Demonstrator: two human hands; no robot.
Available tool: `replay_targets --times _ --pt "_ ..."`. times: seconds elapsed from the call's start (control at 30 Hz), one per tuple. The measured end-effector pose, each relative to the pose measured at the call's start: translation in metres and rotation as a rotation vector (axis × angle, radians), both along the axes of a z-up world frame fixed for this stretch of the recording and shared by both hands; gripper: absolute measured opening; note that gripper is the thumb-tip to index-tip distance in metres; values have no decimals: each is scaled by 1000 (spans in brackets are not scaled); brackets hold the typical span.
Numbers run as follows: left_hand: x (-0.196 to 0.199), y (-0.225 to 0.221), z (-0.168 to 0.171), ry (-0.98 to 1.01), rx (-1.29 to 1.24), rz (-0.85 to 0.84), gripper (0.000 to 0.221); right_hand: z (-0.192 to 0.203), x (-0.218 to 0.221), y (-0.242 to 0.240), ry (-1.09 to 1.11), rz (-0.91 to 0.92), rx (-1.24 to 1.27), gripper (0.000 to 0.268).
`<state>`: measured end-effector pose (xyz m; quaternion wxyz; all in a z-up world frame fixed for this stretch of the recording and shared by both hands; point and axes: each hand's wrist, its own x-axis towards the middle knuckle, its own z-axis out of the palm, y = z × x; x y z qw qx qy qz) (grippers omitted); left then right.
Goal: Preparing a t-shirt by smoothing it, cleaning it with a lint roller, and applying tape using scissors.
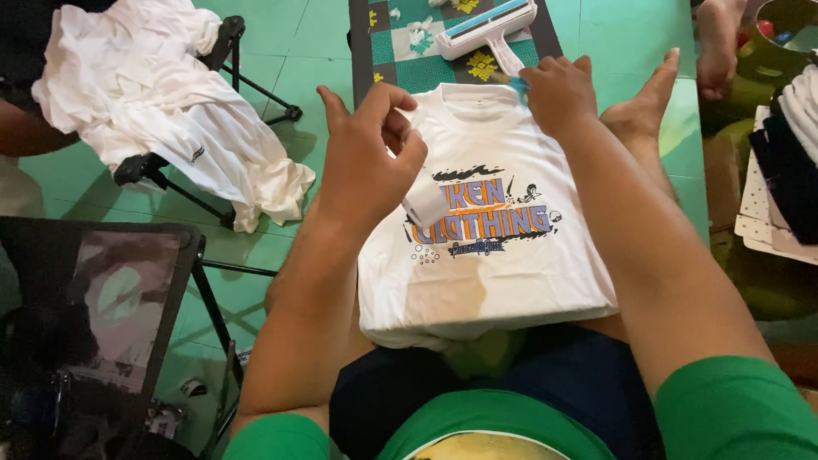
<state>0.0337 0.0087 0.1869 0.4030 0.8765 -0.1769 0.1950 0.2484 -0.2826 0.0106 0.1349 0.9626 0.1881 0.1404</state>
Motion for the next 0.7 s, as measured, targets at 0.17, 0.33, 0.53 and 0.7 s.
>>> replay_targets --times 0.17,0.33,0.53,0.7 --pt "6 1 -1 19 29 58 22 -1 -24 -5 70 -26 676 30" --pt "14 -3 -10 43 34 59 21 26 -95 13 372 -24 1360 18" --pt "17 -9 -20 -9 67 153 19 18 -179 31 577 100 1766 29" --pt "11 -14 -19 -24 2 172 23 -6 -248 81 1102 -119 2176 22"
